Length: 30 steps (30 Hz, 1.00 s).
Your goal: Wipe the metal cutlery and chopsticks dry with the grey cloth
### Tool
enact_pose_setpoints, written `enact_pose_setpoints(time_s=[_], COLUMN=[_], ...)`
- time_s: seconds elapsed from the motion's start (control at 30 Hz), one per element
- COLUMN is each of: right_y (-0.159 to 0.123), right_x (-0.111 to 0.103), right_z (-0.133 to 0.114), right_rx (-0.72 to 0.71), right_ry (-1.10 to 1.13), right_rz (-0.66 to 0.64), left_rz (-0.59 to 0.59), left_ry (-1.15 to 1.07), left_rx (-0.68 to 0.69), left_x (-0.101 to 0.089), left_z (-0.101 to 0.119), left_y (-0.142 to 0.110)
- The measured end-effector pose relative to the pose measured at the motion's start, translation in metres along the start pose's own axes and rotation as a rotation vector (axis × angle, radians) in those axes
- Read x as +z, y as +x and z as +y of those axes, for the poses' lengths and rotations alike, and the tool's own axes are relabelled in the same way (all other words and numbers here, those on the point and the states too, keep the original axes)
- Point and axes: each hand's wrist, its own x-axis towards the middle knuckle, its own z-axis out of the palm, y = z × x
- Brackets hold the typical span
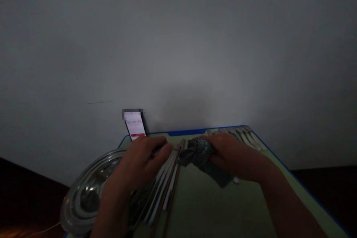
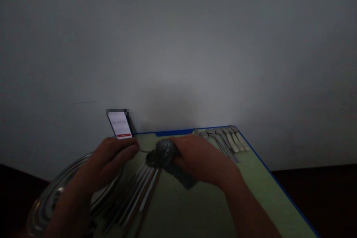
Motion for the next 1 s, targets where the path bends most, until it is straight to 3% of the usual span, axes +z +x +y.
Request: enact_pose_setpoints(time_s=[0.13,0.27,0.43,0.6,0.67,0.83,1.0], right_y=[-0.007,-0.007,-0.006,-0.009,-0.008,-0.003,-0.010], right_x=[-0.010,-0.006,-0.005,-0.011,-0.007,0.006,-0.002], right_z=[0.015,0.008,0.008,0.017,0.009,-0.014,-0.002], right_rx=[0.078,0.122,0.171,0.172,0.098,-0.045,-0.068], right_ry=[0.138,0.238,0.280,0.300,0.269,0.194,0.102], right_rz=[0.182,0.402,0.304,0.515,0.449,0.037,-0.102], left_rz=[0.098,0.110,0.028,0.012,0.039,0.127,0.181], left_ry=[-0.062,-0.075,-0.002,0.024,0.025,-0.024,-0.044], left_rx=[-0.064,-0.051,-0.052,-0.048,-0.006,0.037,-0.040], left_x=[-0.007,-0.006,-0.008,-0.009,-0.005,0.000,-0.010], left_z=[-0.005,0.004,0.007,0.007,0.008,0.007,0.002], left_y=[-0.003,-0.002,-0.005,-0.004,-0.001,0.002,-0.005])
